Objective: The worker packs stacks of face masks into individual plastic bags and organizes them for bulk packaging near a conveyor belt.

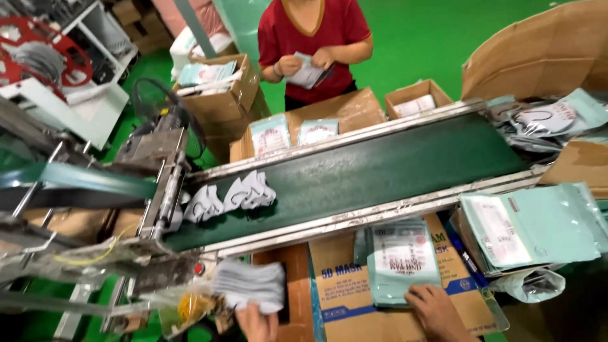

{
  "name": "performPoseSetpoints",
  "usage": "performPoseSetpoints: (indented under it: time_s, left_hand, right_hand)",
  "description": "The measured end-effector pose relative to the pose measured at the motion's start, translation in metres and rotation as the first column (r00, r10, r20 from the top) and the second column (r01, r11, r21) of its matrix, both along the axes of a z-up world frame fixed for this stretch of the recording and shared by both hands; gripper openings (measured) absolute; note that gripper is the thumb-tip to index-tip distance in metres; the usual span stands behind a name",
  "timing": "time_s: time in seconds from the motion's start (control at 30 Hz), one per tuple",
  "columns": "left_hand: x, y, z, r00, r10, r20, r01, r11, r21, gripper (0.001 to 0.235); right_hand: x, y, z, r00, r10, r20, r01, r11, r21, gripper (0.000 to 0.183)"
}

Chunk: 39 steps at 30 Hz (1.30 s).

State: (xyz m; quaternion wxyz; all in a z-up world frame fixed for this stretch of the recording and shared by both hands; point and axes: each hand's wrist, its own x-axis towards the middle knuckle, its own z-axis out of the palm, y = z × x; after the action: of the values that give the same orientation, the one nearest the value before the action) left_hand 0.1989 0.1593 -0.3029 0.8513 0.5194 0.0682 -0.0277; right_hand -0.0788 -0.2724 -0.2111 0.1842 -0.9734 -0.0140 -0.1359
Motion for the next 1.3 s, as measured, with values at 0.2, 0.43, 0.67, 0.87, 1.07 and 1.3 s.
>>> performPoseSetpoints:
  time_s: [0.2, 0.43, 0.67, 0.87, 1.07, 1.3]
  left_hand:
    - [-0.061, -0.064, -0.003, 0.685, -0.394, 0.613, -0.062, 0.806, 0.588, 0.028]
    - [-0.146, -0.163, 0.054, 0.862, -0.504, 0.053, 0.501, 0.864, 0.054, 0.053]
    - [-0.15, -0.18, 0.135, 0.79, -0.588, 0.175, 0.577, 0.809, 0.113, 0.061]
    - [-0.159, -0.194, 0.124, 0.814, -0.541, 0.213, 0.543, 0.838, 0.054, 0.064]
    - [-0.161, -0.199, 0.092, 0.753, -0.584, 0.303, 0.525, 0.811, 0.26, 0.065]
    - [-0.172, -0.201, 0.107, 0.778, -0.571, 0.26, 0.528, 0.82, 0.22, 0.067]
  right_hand:
    - [0.029, 0.006, 0.081, 0.988, -0.128, -0.082, 0.12, 0.988, -0.099, 0.041]
    - [0.046, -0.017, 0.059, 0.989, 0.01, -0.145, -0.043, 0.972, -0.23, 0.04]
    - [0.051, -0.027, 0.049, 0.954, 0.162, -0.251, -0.206, 0.966, -0.157, 0.02]
    - [0.048, -0.025, 0.053, 0.978, 0.137, -0.16, -0.142, 0.99, -0.022, 0.016]
    - [0.048, -0.025, 0.057, 0.993, 0.116, -0.037, -0.115, 0.993, 0.014, 0.013]
    - [0.047, -0.018, 0.055, 0.986, 0.166, 0.0, -0.166, 0.983, -0.082, 0.01]
